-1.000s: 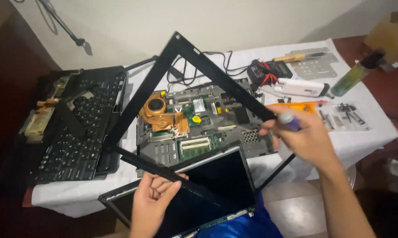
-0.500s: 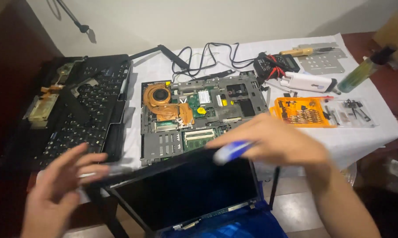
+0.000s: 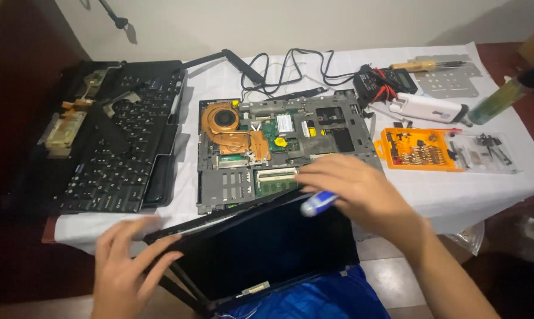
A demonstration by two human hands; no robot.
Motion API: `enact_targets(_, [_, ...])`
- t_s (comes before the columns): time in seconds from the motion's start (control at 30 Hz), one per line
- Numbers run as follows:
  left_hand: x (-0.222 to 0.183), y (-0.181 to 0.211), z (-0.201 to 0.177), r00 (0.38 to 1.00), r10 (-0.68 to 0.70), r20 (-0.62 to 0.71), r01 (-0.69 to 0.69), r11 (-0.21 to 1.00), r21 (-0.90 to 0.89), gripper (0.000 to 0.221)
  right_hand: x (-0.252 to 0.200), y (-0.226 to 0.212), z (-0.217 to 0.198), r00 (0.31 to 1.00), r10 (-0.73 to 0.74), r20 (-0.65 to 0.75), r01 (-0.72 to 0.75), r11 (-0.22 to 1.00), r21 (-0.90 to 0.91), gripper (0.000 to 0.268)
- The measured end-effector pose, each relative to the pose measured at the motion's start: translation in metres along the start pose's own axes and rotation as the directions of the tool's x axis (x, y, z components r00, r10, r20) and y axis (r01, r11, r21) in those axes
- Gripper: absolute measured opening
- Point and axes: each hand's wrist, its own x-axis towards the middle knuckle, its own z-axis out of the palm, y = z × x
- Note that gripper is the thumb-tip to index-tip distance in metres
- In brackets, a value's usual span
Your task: Connecting a laptop display panel to the base unit, including cable management and bezel installation.
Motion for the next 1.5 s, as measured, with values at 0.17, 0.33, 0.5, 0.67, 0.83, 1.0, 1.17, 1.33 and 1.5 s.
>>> enact_targets(0.17, [0.007,0.009,0.023,0.966,-0.135,-0.221,0.082,0.969,-0.234,0.025,-0.04,0.002,-0.015,0.878,0.479,0.024,-0.478,0.869,0.125,0.047])
enact_targets(0.33, [0.015,0.025,0.04,0.946,-0.198,-0.256,0.074,0.902,-0.425,0.032,-0.062,-0.006,-0.005,0.9,0.414,-0.138,-0.386,0.903,0.188,0.058])
enact_targets(0.5, [0.032,0.035,0.04,0.949,-0.079,-0.304,-0.032,0.939,-0.344,0.032,-0.078,-0.022,0.001,0.743,0.664,-0.087,-0.636,0.74,0.218,0.078])
enact_targets(0.67, [0.035,0.039,0.046,0.94,-0.138,-0.311,0.003,0.917,-0.4,0.021,-0.092,-0.039,0.01,0.594,0.782,-0.191,-0.696,0.618,0.366,0.054])
enact_targets(0.83, [0.032,0.041,0.057,0.915,-0.147,-0.376,-0.024,0.909,-0.415,0.024,-0.1,-0.02,0.008,0.482,0.876,0.035,-0.746,0.389,0.54,0.042])
enact_targets(1.0, [0.052,0.062,0.043,0.858,-0.091,-0.506,-0.088,0.943,-0.32,0.024,-0.122,-0.003,0.025,0.362,0.923,0.131,-0.695,0.174,0.697,0.032])
enact_targets(1.17, [0.093,0.053,0.021,0.895,0.116,-0.431,-0.206,0.964,-0.168,0.037,-0.108,0.006,0.012,0.191,0.98,-0.05,-0.168,0.083,0.982,0.013])
enact_targets(1.33, [0.195,0.049,0.004,0.954,0.081,-0.289,-0.149,0.964,-0.221,0.035,-0.049,0.012,-0.055,0.136,0.99,-0.035,-0.306,0.075,0.949,0.028])
enact_targets(1.5, [0.266,0.028,0.05,0.981,-0.006,-0.193,-0.083,0.888,-0.453,0.03,-0.017,0.057,-0.045,0.017,0.994,-0.108,-0.304,0.108,0.946,0.027])
